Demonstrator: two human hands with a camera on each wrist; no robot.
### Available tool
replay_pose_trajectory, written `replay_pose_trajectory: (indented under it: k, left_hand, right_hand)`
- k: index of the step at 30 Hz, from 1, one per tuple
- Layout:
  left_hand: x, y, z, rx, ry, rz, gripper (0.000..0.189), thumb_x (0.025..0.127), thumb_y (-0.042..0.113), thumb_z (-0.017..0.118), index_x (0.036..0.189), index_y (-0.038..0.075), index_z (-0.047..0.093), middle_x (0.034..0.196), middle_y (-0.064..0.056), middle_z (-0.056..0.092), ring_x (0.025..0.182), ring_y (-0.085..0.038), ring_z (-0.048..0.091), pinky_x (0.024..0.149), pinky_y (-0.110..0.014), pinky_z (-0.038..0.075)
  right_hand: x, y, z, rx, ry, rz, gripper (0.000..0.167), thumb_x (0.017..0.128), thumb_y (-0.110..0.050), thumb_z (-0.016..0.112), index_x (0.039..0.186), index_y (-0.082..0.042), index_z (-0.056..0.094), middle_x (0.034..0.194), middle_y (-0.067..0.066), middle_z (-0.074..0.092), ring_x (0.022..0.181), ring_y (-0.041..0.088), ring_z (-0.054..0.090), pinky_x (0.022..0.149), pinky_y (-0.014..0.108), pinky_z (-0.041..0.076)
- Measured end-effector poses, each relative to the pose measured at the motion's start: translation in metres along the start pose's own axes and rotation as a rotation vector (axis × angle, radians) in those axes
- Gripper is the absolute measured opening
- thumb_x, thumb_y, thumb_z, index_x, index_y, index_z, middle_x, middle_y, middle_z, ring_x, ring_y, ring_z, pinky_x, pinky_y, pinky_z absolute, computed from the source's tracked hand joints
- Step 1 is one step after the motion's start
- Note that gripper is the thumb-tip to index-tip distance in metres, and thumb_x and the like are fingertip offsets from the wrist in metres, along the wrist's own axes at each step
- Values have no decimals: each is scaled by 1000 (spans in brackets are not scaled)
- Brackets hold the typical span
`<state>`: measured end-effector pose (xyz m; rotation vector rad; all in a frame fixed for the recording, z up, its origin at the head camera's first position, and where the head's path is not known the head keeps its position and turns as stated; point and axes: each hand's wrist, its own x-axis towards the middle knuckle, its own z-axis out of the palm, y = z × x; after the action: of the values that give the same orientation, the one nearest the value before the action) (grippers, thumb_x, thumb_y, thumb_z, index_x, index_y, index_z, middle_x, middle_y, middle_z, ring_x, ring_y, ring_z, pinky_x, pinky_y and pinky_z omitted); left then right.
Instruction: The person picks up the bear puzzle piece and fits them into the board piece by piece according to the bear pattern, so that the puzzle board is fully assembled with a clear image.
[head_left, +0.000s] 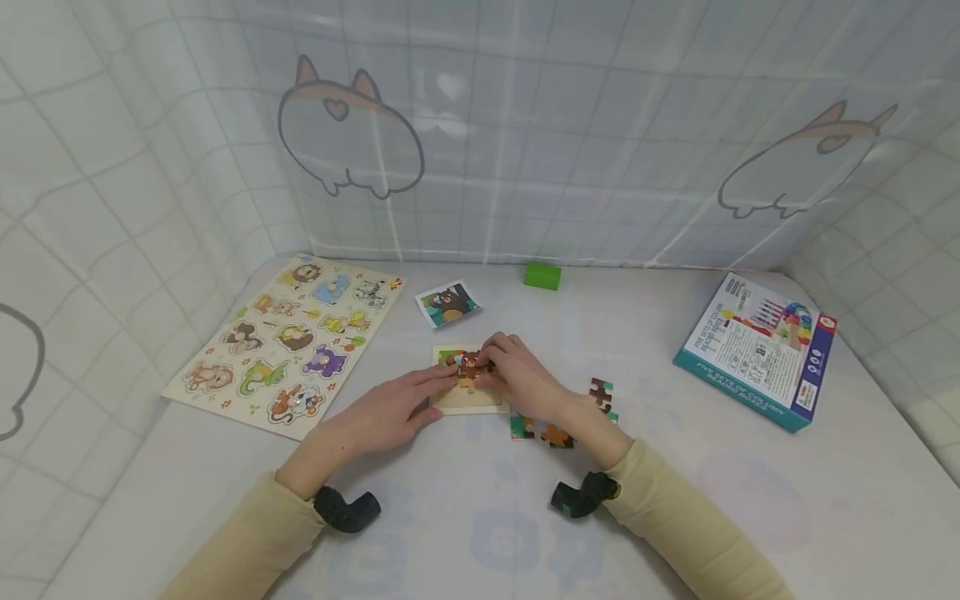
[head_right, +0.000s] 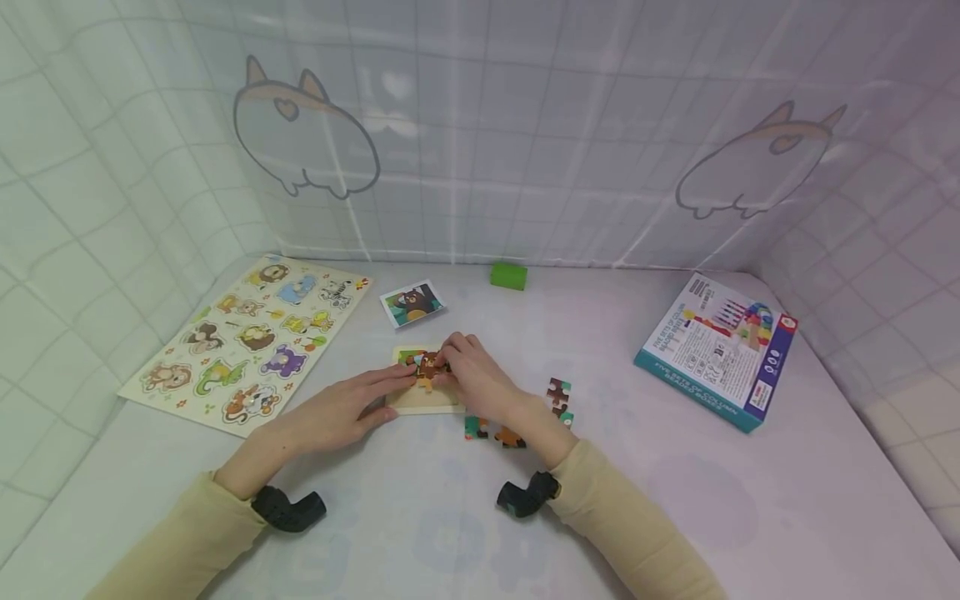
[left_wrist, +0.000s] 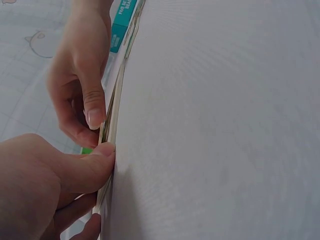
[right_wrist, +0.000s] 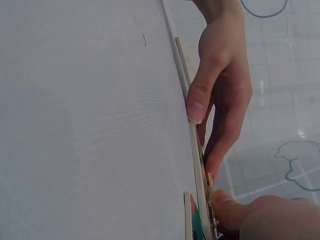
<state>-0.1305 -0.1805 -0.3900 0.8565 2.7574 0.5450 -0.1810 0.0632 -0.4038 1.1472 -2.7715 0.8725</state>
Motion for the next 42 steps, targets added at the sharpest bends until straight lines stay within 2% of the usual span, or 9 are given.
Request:
replay_pose_trajectory:
  k: [4, 11, 18, 25, 36, 42]
  left_hand:
    - [0, 0, 0, -3, 0, -7, 51, 102, 29, 57, 150, 16, 46, 162, -2, 35, 148, -27, 34, 117, -49, 37]
    - [-1, 1, 2, 6, 6, -23, 56, 102, 28, 58, 154, 17, 40, 158, -10, 39, 145, -30, 38, 116, -50, 39]
    - [-2, 1, 2, 44, 6, 17, 52, 103, 27, 56, 153, 22, 43, 161, -6, 36, 147, -28, 36, 115, -50, 40]
    - [-2, 2, 4, 88, 21, 38, 51, 103, 24, 56, 153, 20, 44, 160, -8, 36, 146, -31, 37, 113, -51, 41]
    - [0, 3, 5, 79, 17, 27, 51, 104, 23, 55, 153, 19, 42, 160, -9, 36, 146, -34, 36, 114, -53, 40]
    - [1, 3, 6, 82, 10, 39, 52, 104, 22, 53, 155, 18, 40, 163, -2, 31, 148, -32, 33, 118, -52, 35]
  right_hand:
    - [-1, 0, 2, -5, 17, -5, 20, 97, -19, 67, 107, -2, 67, 118, 9, 57, 106, 24, 50, 90, 37, 48]
    - [-1, 2, 5, -20, 46, -27, 19, 95, -20, 69, 106, -5, 69, 115, 8, 59, 105, 24, 51, 88, 36, 50]
    - [-1, 2, 6, -32, 53, -32, 18, 94, -22, 71, 104, -7, 69, 114, 8, 58, 103, 24, 50, 86, 36, 49]
    - [0, 3, 6, -30, 56, -29, 15, 94, -20, 72, 101, -7, 67, 112, 7, 59, 101, 23, 50, 85, 36, 48]
    - [0, 2, 7, -25, 68, -7, 16, 94, -21, 71, 100, -7, 68, 110, 6, 59, 101, 23, 51, 86, 36, 49]
    - [0, 2, 7, -17, 67, 10, 13, 94, -22, 72, 95, -9, 69, 111, 5, 60, 103, 23, 52, 86, 36, 50]
